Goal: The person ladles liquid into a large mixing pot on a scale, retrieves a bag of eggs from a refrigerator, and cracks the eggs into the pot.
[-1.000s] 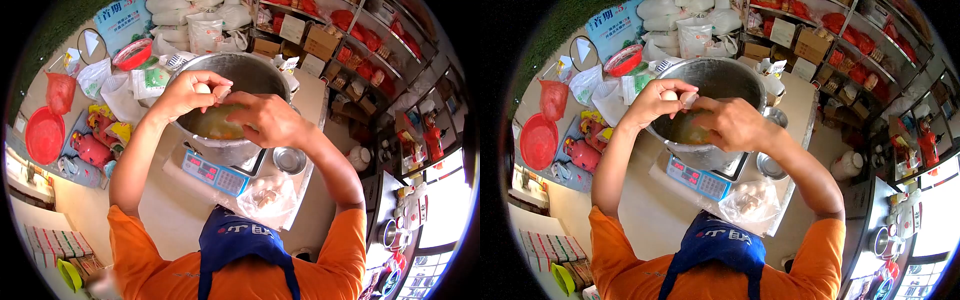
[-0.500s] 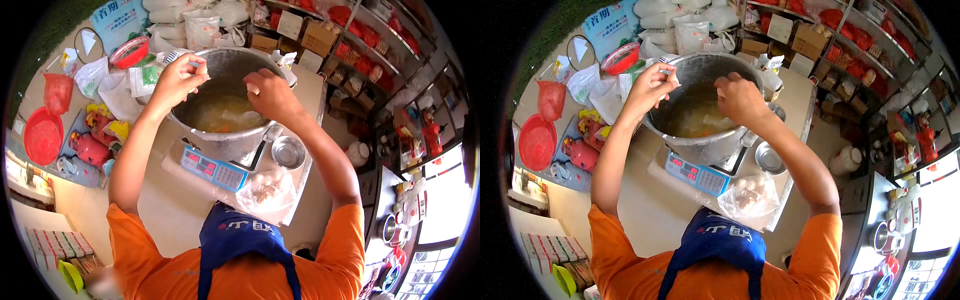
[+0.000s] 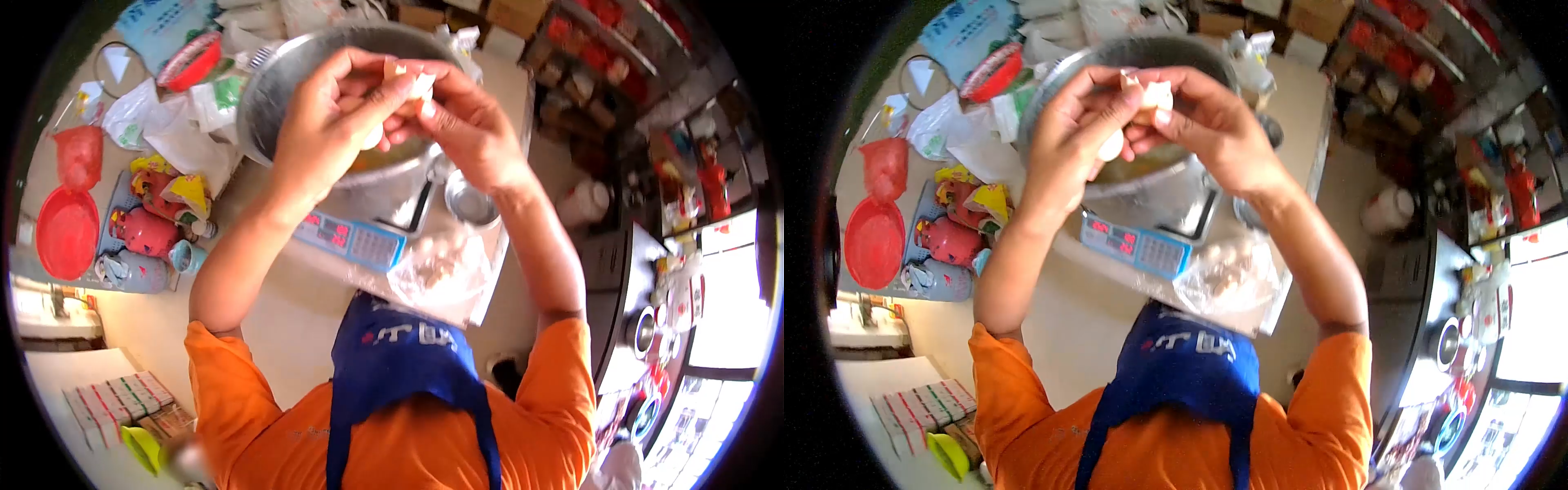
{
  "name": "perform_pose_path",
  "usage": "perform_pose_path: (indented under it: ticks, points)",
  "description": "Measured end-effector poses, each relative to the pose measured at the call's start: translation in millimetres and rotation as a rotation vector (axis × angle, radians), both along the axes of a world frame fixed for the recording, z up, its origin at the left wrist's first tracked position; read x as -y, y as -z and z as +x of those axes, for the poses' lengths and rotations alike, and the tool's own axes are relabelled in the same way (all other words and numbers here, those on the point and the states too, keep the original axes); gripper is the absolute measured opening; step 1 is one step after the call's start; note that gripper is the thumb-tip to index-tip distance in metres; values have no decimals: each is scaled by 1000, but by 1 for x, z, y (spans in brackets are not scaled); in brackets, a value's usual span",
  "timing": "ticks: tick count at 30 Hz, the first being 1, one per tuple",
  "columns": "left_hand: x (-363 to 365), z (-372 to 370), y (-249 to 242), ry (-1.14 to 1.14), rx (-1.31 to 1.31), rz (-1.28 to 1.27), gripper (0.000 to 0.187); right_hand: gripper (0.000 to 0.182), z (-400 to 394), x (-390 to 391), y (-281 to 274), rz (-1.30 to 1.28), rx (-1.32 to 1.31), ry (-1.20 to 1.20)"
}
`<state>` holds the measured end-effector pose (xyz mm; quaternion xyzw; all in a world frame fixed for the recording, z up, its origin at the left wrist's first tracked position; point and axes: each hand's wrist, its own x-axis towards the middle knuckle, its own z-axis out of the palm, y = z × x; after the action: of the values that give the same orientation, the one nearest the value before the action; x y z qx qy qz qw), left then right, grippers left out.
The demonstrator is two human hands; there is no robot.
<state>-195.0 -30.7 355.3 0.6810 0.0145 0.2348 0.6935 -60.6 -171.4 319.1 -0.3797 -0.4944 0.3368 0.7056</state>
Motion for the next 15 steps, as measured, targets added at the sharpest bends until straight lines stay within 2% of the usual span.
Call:
perform_pose_path:
  ticks: [2, 5, 7, 8, 9, 10, 11, 12, 14, 15]
  points:
    - [16, 2, 7, 6, -86, 145, 35, 29, -2, 26, 10, 35, -38, 59]
    - [46, -17, 31, 60, -81, 250, 51, 28, -12, 86, 36, -34, 37, 224]
    - [65, -40, 59, 130, -70, 272, 64, 27, -22, 126, 81, -147, 96, 355]
    - [71, -48, 80, 216, -193, 292, 53, 27, -21, 144, 102, -271, 375, 424]
    - [78, -56, 100, 303, -319, 324, 43, 30, -40, 155, 124, -492, 211, 504]
    - [84, -65, 120, 391, -441, 366, 33, 30, -49, 168, 166, -723, 227, 566]
    - [98, -65, 153, 423, -485, 297, 23, 28, -63, 177, 204, -925, 253, 633]
    - [103, -63, 188, 495, -557, 288, 25, 25, -78, 180, 238, -1008, 352, 702]
    - [118, -62, 280, 390, -557, 326, 31, 32, -91, 184, 295, -1175, 437, 709]
    - [122, -57, 310, 347, -632, 411, 31, 32, -93, 181, 316, -1137, 490, 821]
